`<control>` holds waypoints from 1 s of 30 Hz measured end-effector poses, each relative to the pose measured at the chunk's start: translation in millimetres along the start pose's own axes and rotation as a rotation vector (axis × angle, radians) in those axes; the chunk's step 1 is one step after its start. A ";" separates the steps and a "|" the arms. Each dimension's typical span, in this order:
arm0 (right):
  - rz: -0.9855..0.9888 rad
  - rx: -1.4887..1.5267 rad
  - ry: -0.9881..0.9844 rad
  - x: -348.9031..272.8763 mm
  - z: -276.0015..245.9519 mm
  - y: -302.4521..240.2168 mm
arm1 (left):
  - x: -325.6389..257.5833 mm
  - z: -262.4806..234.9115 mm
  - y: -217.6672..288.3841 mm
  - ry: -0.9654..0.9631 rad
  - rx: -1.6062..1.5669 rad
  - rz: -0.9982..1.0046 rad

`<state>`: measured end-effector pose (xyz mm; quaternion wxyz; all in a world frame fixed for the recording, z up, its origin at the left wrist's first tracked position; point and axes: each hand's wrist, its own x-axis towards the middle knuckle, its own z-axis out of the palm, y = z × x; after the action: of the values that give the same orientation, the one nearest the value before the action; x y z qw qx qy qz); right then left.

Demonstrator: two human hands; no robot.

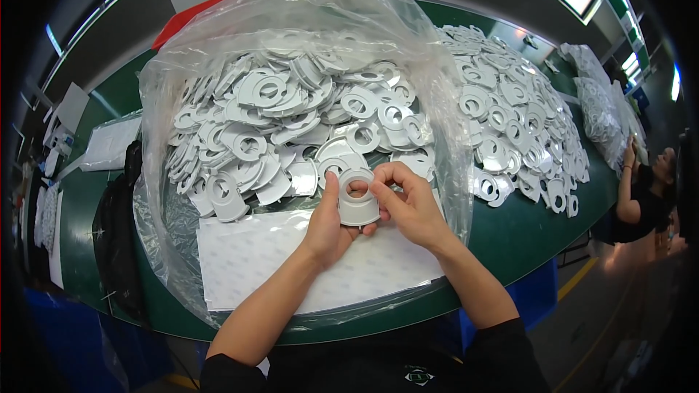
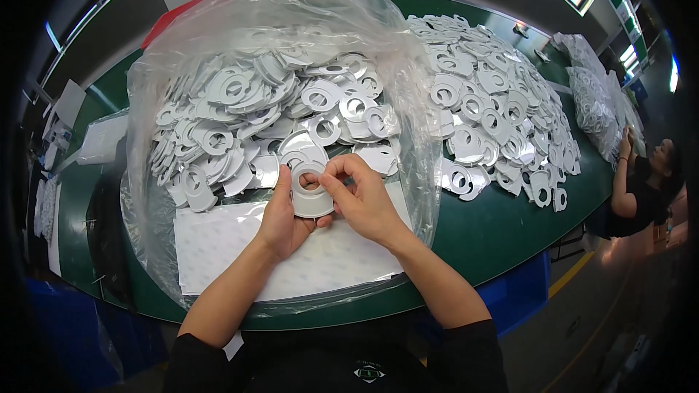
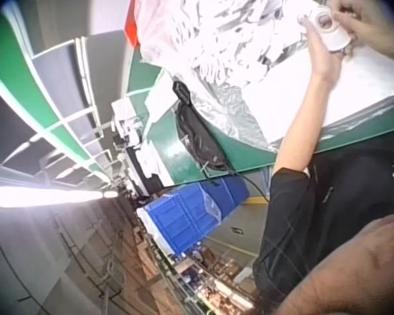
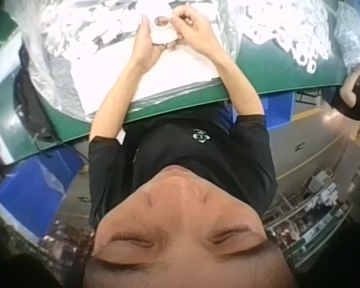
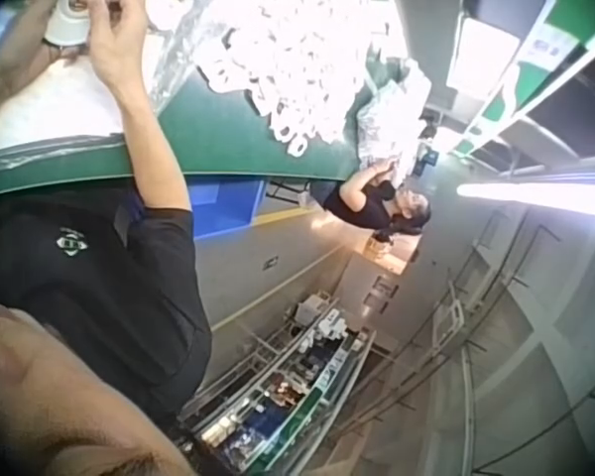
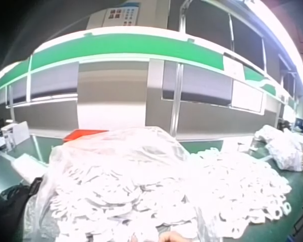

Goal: Applying circular adhesive seals to white plastic lighting fixture components at a factory workbench.

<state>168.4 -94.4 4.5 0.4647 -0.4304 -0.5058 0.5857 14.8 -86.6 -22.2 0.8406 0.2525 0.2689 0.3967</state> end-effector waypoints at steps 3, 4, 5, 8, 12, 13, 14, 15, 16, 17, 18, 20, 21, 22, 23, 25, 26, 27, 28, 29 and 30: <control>0.005 0.009 0.000 0.2 0.4 0.5 | -0.8 0.5 0.6 0.004 -0.003 -0.001; 0.007 0.008 0.000 0.3 0.3 0.6 | -1.1 1.0 1.0 0.006 -0.005 0.000; 0.007 0.008 0.001 0.3 0.3 0.4 | -1.1 1.4 1.1 0.006 -0.004 -0.001; 0.012 0.015 0.004 0.8 -0.8 1.6 | -0.8 2.0 0.9 0.012 0.000 0.000; -0.002 -0.059 0.007 2.3 -2.5 4.8 | -0.8 1.8 1.0 0.008 0.010 0.004; -0.005 -0.075 0.008 2.5 -2.2 4.8 | -0.9 1.7 1.1 0.010 0.013 0.005; -0.006 -0.074 0.009 2.6 -1.9 5.0 | -1.1 1.6 1.4 0.009 0.013 0.004; -0.014 -0.088 0.011 2.5 -1.8 5.4 | -1.6 1.7 1.3 0.011 0.001 0.004; -0.022 -0.102 0.014 2.4 -1.8 5.8 | -1.8 1.8 1.4 0.013 -0.011 0.004; -0.023 -0.102 0.014 2.5 -1.9 6.0 | -1.9 1.9 1.5 0.013 -0.010 0.004; -0.028 -0.107 0.012 2.4 -2.1 6.5 | -1.8 2.1 1.5 0.009 -0.009 0.004; -0.033 -0.111 0.011 2.6 -2.4 7.2 | -1.7 2.7 1.8 0.006 -0.007 0.004; -0.052 -0.126 0.011 2.9 -2.4 7.6 | -1.8 3.5 2.2 0.016 -0.005 0.003; -0.071 -0.140 0.012 3.0 -2.5 8.0 | -2.0 4.3 2.5 0.025 -0.004 0.002; -0.071 -0.140 0.012 2.9 -2.5 8.8 | -2.4 5.1 2.5 0.025 -0.004 0.001; -0.075 -0.147 0.017 2.9 -2.3 10.0 | -3.0 6.3 2.7 0.058 0.000 -0.006; -0.075 -0.147 0.018 2.9 -2.3 10.0 | -3.0 5.8 2.6 0.057 0.000 -0.006; -0.082 -0.153 0.020 2.9 -2.0 9.7 | -3.2 5.0 2.6 0.037 -0.011 0.000; -0.090 -0.158 0.023 2.8 -1.8 9.4 | -3.4 4.1 2.5 0.017 -0.022 0.005; -0.090 -0.158 0.023 2.9 -1.3 9.1 | -3.7 3.0 1.9 0.017 -0.022 0.005; -0.107 -0.172 0.028 3.1 -1.1 8.8 | -3.6 1.7 0.9 0.026 -0.010 0.016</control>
<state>167.9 -91.6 -4.4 0.4635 -0.4493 -0.5700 0.5083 13.5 -89.4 -19.4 0.8350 0.2452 0.2759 0.4082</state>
